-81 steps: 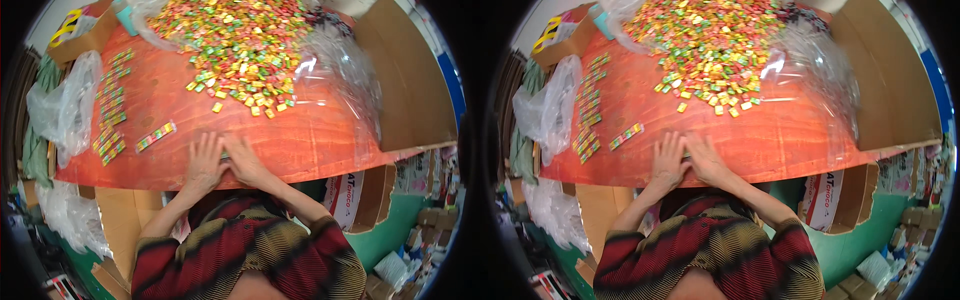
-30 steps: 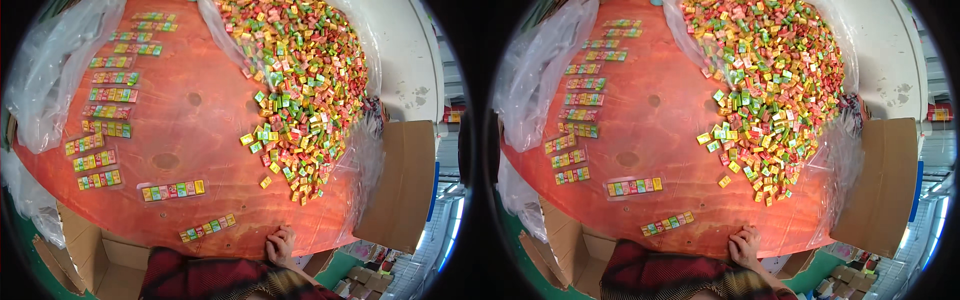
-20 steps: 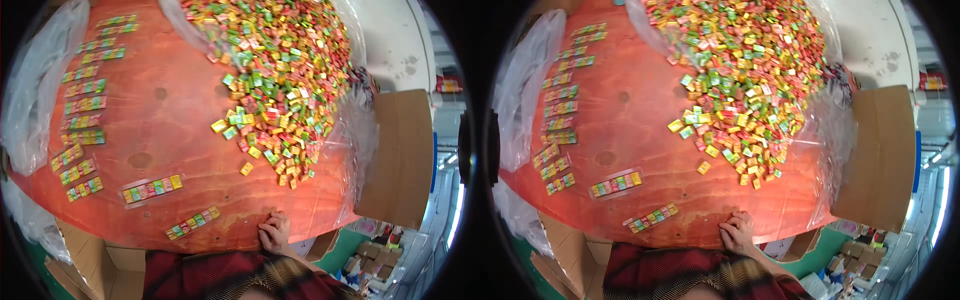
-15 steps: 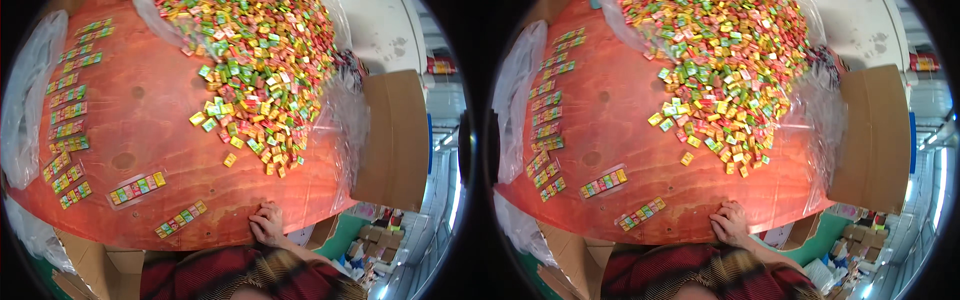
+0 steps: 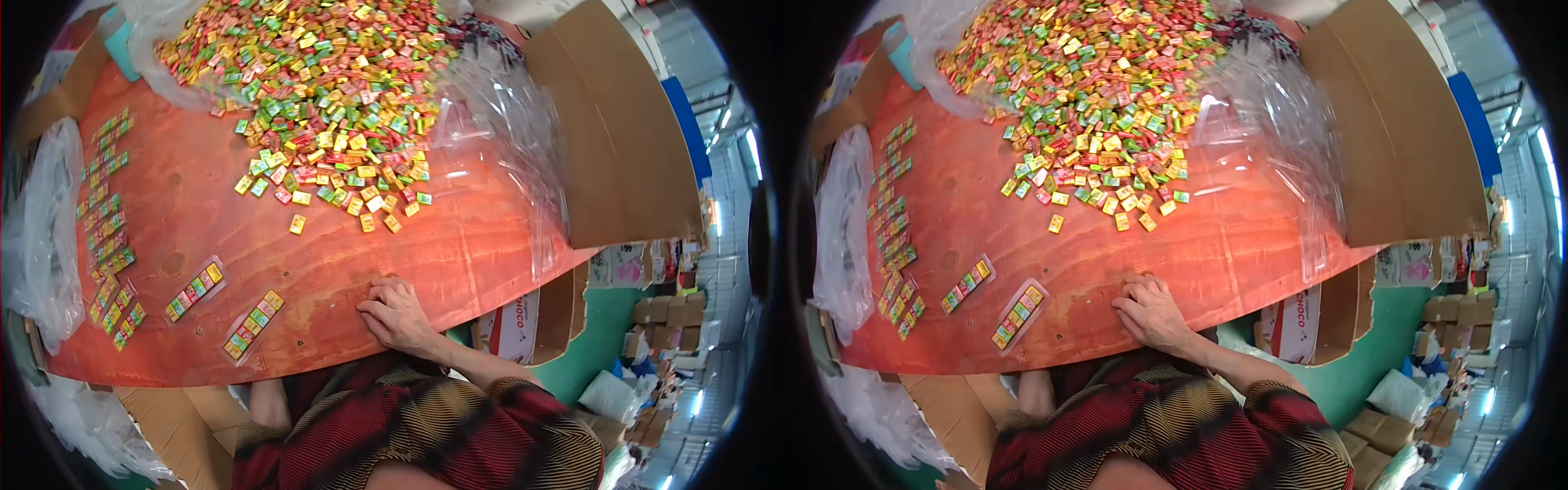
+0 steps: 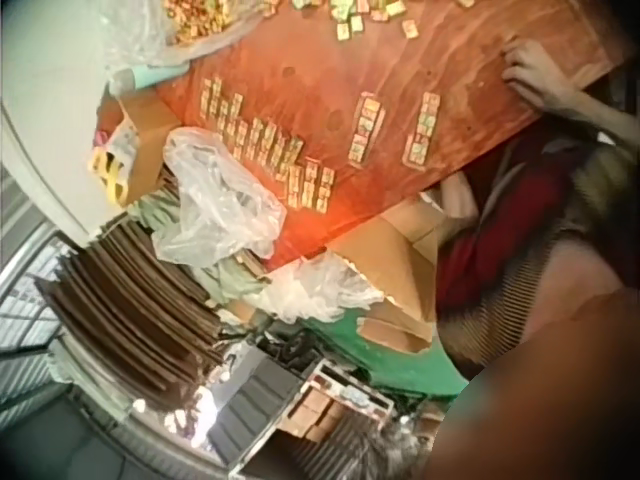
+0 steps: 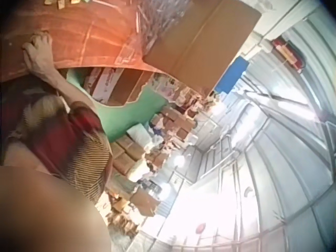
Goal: The recorder is sorting small, colorful rectangular packets into organized rows on a work table.
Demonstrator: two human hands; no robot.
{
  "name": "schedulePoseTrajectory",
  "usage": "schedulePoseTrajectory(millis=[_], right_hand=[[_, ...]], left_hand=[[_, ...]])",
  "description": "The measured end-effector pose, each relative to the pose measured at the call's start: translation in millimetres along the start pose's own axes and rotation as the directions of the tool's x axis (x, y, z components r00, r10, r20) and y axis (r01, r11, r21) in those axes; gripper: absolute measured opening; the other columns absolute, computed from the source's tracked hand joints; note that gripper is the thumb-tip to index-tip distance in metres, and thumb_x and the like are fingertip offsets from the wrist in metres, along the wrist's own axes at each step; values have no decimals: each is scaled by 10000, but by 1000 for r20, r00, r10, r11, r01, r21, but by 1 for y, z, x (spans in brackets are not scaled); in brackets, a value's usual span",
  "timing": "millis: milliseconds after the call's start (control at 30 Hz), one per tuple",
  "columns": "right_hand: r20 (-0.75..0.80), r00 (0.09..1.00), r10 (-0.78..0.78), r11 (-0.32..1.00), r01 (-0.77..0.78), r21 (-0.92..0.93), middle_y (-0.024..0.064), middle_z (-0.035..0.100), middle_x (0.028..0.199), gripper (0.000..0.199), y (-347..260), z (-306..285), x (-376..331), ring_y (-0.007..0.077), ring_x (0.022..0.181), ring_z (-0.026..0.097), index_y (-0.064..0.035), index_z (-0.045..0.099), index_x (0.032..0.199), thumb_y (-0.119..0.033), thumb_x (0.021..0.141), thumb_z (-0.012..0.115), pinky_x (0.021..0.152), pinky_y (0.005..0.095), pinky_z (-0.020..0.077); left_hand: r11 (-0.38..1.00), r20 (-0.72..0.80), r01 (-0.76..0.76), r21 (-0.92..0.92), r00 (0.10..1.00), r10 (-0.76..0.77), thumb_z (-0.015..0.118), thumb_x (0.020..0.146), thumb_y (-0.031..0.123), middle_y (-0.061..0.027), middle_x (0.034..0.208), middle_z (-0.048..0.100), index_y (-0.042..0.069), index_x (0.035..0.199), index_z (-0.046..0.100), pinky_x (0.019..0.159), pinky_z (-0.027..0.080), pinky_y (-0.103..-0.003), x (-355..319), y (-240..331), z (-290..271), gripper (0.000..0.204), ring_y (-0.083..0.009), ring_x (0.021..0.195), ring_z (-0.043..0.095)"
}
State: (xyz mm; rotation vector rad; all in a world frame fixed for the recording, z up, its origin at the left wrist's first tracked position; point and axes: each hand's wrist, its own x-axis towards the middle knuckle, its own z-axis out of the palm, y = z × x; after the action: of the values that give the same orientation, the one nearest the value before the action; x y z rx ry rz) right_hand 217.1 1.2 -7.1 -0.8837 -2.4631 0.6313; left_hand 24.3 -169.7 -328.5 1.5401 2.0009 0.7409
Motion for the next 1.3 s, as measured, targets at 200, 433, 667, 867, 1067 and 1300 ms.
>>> schedulePoseTrajectory(millis=[200, 433, 667, 867, 1067, 1300], right_hand=[[-63, 997, -35, 999, 36, 12, 80, 504, 919, 141, 2, 3, 0, 265, 980, 489, -77, 575, 863, -97, 734, 630, 845, 409, 369], [-194, 977, -90, 954, 140, 266, 86, 545, 914, 105, 22, 8, -2, 278, 955, 505, -68, 573, 855, -90, 756, 602, 834, 405, 388], [-403, 915, 4, 1000, 0, 9, 141, 541, 1006, 208, 58, -45, 6, 322, 948, 512, -46, 555, 952, -53, 745, 570, 799, 400, 418], [-718, 644, 264, 686, -648, -330, 155, 520, 1065, 288, 115, -111, -57, 325, 995, 489, -56, 564, 1005, -101, 722, 591, 840, 426, 392], [-781, 471, 409, 537, -816, -211, 146, 496, 1109, 275, 152, -105, -102, 331, 1060, 445, -63, 578, 1001, -113, 731, 589, 871, 455, 368], [-554, 769, 320, 771, -551, -319, 94, 499, 1137, 180, 110, -78, -88, 323, 1150, 405, -97, 613, 928, -89, 748, 606, 932, 522, 302]], left_hand=[[976, 20, -180, 120, 984, 179, 529, 823, 244, -127, 1115, 541, 20, 1113, 511, 875, 392, -411, 19, -5, -36, 367, -295, 1044, 499], [901, 13, -363, 239, 928, 371, 535, 820, 240, -123, 1130, 533, 21, 1124, 504, 889, 386, -412, 56, -1, -70, 375, -289, 1061, 491], [837, 8, -426, 343, 893, 451, 540, 818, 235, -118, 1145, 525, 22, 1135, 497, 902, 380, -414, 48, -27, -88, 384, -283, 1078, 483], [835, 348, -307, 456, 925, 150, 554, 784, 273, -182, 1198, 488, 82, 1171, 509, 917, 377, -439, 15, 107, -138, 433, -350, 1124, 438], [909, 441, -228, 348, 896, 56, 548, 805, 254, -215, 1148, 519, 56, 1128, 542, 897, 387, -424, -23, 125, -163, 379, -364, 1089, 466], [994, 602, 15, 110, 794, -79, 529, 824, 252, -198, 1023, 589, 25, 1038, 590, 834, 430, -397, -20, 203, -231, 317, -360, 951, 555]])
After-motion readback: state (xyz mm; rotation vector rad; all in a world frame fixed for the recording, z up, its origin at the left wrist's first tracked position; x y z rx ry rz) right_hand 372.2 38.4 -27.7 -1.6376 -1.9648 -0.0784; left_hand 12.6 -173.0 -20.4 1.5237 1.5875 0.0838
